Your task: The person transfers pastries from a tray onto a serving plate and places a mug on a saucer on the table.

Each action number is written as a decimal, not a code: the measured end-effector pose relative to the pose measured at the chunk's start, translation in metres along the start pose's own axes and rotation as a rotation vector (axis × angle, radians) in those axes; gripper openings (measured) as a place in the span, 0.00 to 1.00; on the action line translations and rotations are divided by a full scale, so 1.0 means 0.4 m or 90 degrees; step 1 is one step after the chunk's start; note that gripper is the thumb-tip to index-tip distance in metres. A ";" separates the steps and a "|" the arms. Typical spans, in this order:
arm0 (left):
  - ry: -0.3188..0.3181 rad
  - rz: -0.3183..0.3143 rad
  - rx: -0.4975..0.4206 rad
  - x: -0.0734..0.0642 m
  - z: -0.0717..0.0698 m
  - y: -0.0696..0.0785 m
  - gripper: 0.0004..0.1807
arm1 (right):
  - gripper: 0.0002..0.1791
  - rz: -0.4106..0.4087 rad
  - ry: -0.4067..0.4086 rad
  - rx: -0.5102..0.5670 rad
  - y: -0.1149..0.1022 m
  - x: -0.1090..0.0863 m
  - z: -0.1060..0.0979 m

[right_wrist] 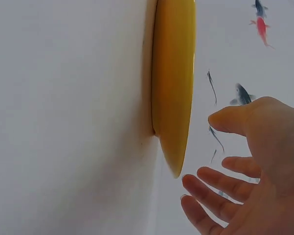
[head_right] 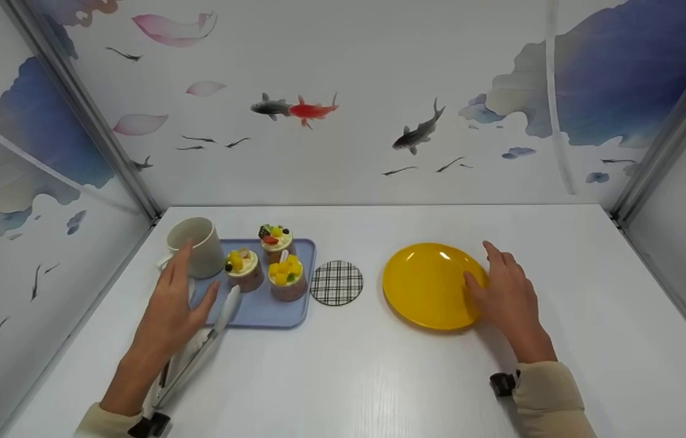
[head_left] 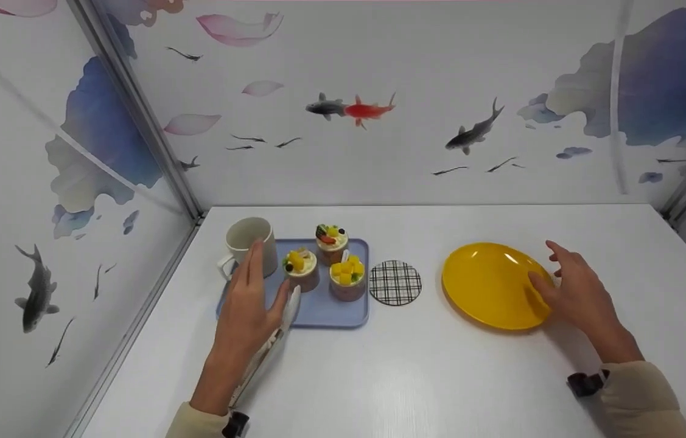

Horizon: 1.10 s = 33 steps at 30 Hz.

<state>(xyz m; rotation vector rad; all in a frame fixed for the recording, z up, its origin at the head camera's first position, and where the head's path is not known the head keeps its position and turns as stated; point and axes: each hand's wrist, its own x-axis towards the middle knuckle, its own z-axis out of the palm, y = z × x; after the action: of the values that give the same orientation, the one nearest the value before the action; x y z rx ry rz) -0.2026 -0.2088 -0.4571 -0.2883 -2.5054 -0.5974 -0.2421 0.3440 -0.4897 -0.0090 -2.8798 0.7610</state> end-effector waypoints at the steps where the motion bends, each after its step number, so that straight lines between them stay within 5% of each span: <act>1: -0.002 -0.003 0.001 -0.008 -0.002 -0.008 0.49 | 0.43 0.010 -0.016 0.004 0.006 0.001 0.000; 10: -0.050 -0.059 -0.010 -0.082 -0.027 -0.057 0.51 | 0.34 0.045 -0.077 0.051 0.032 0.013 -0.003; 20: -0.235 -0.235 -0.027 -0.122 -0.070 -0.063 0.60 | 0.32 0.058 -0.137 0.065 0.041 0.016 -0.009; 33: -0.326 -0.298 -0.033 -0.169 -0.086 -0.058 0.70 | 0.32 0.074 -0.155 0.076 0.051 0.017 -0.006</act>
<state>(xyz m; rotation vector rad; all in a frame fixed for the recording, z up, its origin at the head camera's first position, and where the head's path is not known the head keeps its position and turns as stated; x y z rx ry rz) -0.1380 -0.2508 -0.4766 0.1609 -3.0844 -0.8580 -0.2491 0.3632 -0.4969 -0.0745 -3.0788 1.0197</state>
